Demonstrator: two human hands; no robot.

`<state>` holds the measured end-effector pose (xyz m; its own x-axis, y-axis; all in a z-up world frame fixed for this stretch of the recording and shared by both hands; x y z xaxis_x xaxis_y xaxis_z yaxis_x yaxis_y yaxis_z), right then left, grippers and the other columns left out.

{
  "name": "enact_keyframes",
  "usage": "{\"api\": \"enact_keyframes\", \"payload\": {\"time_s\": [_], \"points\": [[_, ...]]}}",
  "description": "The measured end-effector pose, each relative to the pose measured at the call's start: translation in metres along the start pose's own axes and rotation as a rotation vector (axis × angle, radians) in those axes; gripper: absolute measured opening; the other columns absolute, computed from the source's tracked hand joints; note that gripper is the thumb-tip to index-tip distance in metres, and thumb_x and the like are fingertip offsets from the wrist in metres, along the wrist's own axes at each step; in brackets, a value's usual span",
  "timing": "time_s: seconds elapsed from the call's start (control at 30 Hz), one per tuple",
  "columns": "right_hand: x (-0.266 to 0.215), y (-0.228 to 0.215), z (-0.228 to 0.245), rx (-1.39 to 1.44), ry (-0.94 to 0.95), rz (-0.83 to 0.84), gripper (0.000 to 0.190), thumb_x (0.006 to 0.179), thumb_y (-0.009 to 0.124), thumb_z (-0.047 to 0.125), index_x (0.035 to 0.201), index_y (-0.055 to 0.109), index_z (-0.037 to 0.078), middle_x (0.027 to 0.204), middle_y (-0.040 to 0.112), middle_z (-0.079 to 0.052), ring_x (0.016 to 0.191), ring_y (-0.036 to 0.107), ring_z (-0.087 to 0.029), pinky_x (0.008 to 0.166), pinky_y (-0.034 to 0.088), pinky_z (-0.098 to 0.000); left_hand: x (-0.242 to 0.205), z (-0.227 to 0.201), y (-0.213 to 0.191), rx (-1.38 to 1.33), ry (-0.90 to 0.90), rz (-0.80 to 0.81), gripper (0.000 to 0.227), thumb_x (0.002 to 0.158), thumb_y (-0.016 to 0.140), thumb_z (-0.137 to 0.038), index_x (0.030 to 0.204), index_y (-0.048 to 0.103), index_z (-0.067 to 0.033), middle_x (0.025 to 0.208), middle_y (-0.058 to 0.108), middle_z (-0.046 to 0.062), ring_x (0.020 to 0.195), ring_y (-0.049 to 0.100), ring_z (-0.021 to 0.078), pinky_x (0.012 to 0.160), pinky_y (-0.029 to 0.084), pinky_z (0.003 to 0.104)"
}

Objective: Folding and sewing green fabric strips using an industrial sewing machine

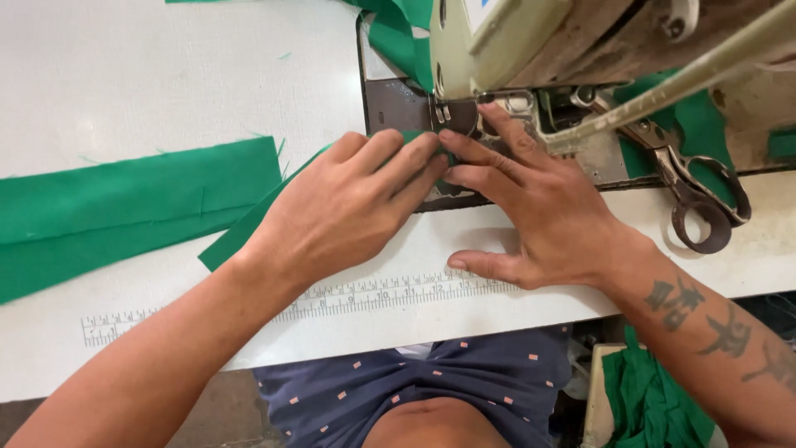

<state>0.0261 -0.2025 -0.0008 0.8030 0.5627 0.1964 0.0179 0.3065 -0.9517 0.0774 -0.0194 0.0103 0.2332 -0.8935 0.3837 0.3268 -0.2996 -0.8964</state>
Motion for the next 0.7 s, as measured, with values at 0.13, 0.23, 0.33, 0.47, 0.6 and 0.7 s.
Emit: {"api": "enact_keyframes", "payload": {"time_s": [0.13, 0.23, 0.33, 0.47, 0.6, 0.7], "points": [[-0.006, 0.004, -0.002, 0.032, 0.025, -0.009, 0.079, 0.093, 0.082, 0.068, 0.149, 0.061, 0.017, 0.178, 0.039, -0.001, 0.167, 0.039, -0.048, 0.105, 0.063, -0.0596, 0.001, -0.003, -0.004, 0.037, 0.061, -0.045, 0.034, 0.116, 0.052, -0.016, 0.141, 0.073, -0.0082, 0.143, 0.064, 0.005, 0.102, 0.058, 0.0208, 0.077, 0.047, 0.032], [-0.007, 0.009, -0.006, 0.034, 0.104, 0.057, 0.084, 0.086, 0.083, 0.072, 0.149, 0.06, 0.023, 0.178, 0.04, 0.003, 0.161, 0.05, -0.053, 0.062, 0.063, -0.054, 0.002, -0.002, -0.005, 0.02, 0.065, -0.03, 0.032, 0.116, 0.052, -0.016, 0.137, 0.074, -0.0075, 0.142, 0.067, 0.006, 0.106, 0.059, 0.022, 0.079, 0.049, 0.033], [-0.004, 0.009, -0.005, 0.073, 0.121, 0.113, 0.085, 0.086, 0.083, 0.07, 0.151, 0.055, 0.023, 0.181, 0.034, 0.0, 0.168, 0.034, -0.055, 0.054, 0.061, -0.0521, -0.002, 0.001, 0.0, -0.074, 0.048, -0.042, 0.031, 0.115, 0.056, -0.014, 0.14, 0.074, -0.0079, 0.144, 0.071, 0.006, 0.111, 0.061, 0.0233, 0.079, 0.051, 0.035], [-0.005, 0.009, -0.004, 0.038, 0.101, 0.083, 0.088, 0.086, 0.083, 0.071, 0.154, 0.057, 0.022, 0.18, 0.034, -0.002, 0.168, 0.034, -0.052, 0.062, 0.062, -0.052, -0.002, 0.0, -0.003, -0.049, 0.063, -0.028, 0.031, 0.114, 0.057, -0.014, 0.139, 0.074, -0.0078, 0.147, 0.07, 0.005, 0.115, 0.059, 0.0231, 0.081, 0.051, 0.035], [-0.002, 0.006, -0.003, 0.103, 0.11, 0.093, 0.08, 0.089, 0.082, 0.067, 0.15, 0.057, 0.022, 0.18, 0.032, -0.003, 0.169, 0.032, -0.053, 0.057, 0.062, -0.0513, 0.005, -0.003, -0.006, 0.037, 0.059, 0.044, 0.013, 0.111, 0.056, -0.017, 0.117, 0.068, -0.0168, 0.144, 0.07, 0.003, 0.108, 0.061, 0.0197, 0.079, 0.049, 0.032], [0.003, 0.002, -0.006, 0.086, 0.124, 0.097, 0.076, 0.091, 0.08, 0.066, 0.148, 0.058, 0.021, 0.179, 0.034, -0.003, 0.145, 0.055, -0.04, 0.046, 0.055, -0.045, 0.009, 0.002, -0.003, 0.046, 0.052, 0.071, 0.011, 0.11, 0.056, -0.02, 0.114, 0.066, -0.0187, 0.144, 0.07, 0.003, 0.106, 0.061, 0.0196, 0.077, 0.05, 0.033]]}}
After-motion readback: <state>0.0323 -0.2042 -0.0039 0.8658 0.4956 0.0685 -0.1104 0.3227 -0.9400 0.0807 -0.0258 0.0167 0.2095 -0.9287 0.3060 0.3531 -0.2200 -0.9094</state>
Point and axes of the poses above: each hand's wrist, its own x-axis towards the middle knuckle, its own y-axis out of the palm, z = x × y, the point moved 6 cm from there along x, towards the middle knuckle
